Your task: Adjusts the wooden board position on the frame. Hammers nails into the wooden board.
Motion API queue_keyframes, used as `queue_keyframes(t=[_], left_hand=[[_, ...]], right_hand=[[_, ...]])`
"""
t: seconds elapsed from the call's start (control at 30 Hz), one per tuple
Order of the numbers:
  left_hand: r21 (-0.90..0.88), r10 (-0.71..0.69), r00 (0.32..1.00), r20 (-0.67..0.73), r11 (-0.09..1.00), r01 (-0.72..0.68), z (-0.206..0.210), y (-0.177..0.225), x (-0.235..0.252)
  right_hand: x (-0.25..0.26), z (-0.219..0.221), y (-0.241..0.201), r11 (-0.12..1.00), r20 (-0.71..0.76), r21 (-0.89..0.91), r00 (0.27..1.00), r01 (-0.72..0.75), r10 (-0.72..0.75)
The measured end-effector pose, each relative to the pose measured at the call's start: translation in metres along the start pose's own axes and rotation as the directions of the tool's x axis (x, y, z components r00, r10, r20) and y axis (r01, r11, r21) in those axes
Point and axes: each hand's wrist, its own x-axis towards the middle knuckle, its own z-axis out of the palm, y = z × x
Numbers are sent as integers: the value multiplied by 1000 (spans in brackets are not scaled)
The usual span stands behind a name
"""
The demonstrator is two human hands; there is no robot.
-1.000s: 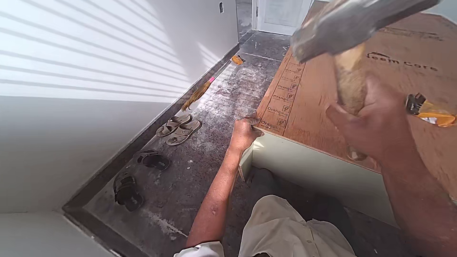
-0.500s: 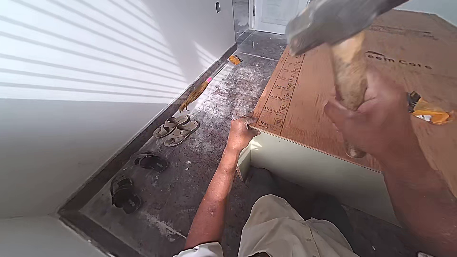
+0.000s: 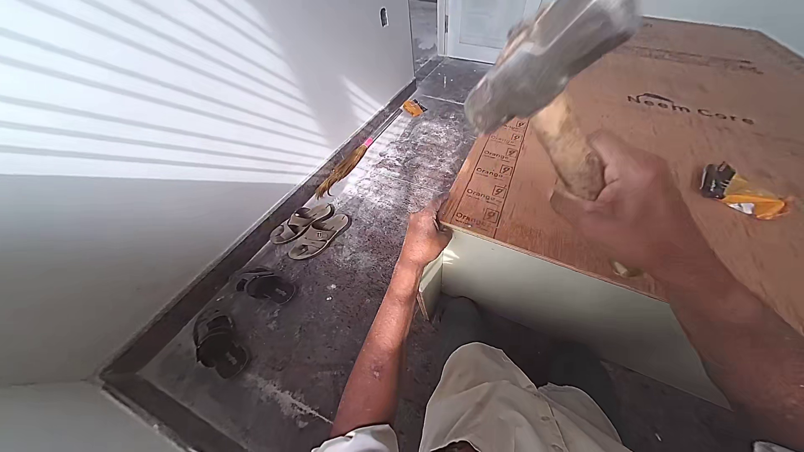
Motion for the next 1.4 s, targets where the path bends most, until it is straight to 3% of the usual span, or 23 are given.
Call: queue_keyframes(t=[0.07, 0.13, 0.2, 0.23, 0.27, 0.3, 0.37, 0.47, 0.57, 0.67, 0.73, 0.83, 0.93, 1.0, 1.1, 1.23, 1.4], left_hand=[[-19, -1, 1000, -7, 1000, 1, 1, 0, -2], [-30, -5, 1000, -17, 1000, 4, -1, 2, -2], [-27, -2, 1000, -22, 1000, 1, -2, 3, -3], [-20, 5, 1000, -24, 1000, -5, -2, 4, -4], [-14, 4, 1000, -17, 1000, -4, 0, 4, -3], [0, 0, 1000, 1, 1000, 0, 1, 4, -5], [24, 1, 1000, -7, 1000, 0, 1, 4, -4], [48, 12, 999, -43, 999, -10, -3, 2, -4], [138, 167, 984, -67, 978, -157, 4, 3, -5], [311, 364, 930, -56, 891, -330, 20, 15, 1], [293, 430, 902, 28, 859, -419, 46, 46, 11], [48, 513, 819, 258, 840, -541, 108, 103, 37], [-123, 617, 646, 449, 759, -640, 176, 147, 70], [-69, 595, 548, 587, 712, -699, 209, 172, 90], [66, 449, 441, 777, 639, -767, 234, 203, 110], [105, 398, 357, 845, 532, -840, 233, 216, 118], [160, 480, 297, 825, 306, -938, 231, 207, 110]], right_hand=[[17, -6, -10, 986, -226, 166, 974, 22, 17], [18, 14, 0, 986, -277, 165, 961, 35, 12], [-4, 43, 25, 997, 21, -48, 998, -61, 62], [-11, 55, 34, 967, 270, -217, 944, -130, 188], [-12, 63, 42, 919, 438, -364, 843, -151, 312], [-14, 66, 48, 878, 507, -453, 764, -157, 398], [-13, 58, 57, 841, 519, -516, 722, -161, 457], [-35, 42, 76, 848, 505, -471, 714, -243, 485], [-78, 13, 92, 829, 488, -398, 675, -393, 554], [-137, -1, 111, 787, 418, -162, 682, -595, 601], [-186, 3, 127, 722, 342, 44, 690, -690, 638], [-261, 19, 143, 592, 201, 335, 669, -733, 715], [-311, 22, 136, 509, 54, 507, 615, -696, 787], [-335, 18, 134, 464, -2, 543, 552, -700, 834], [-365, 9, 137, 423, -57, 542, 471, -726, 880], [-379, 5, 136, 331, -61, 589, 368, -737, 928], [-383, 16, 139, 256, -9, 658, 333, -709, 943]])
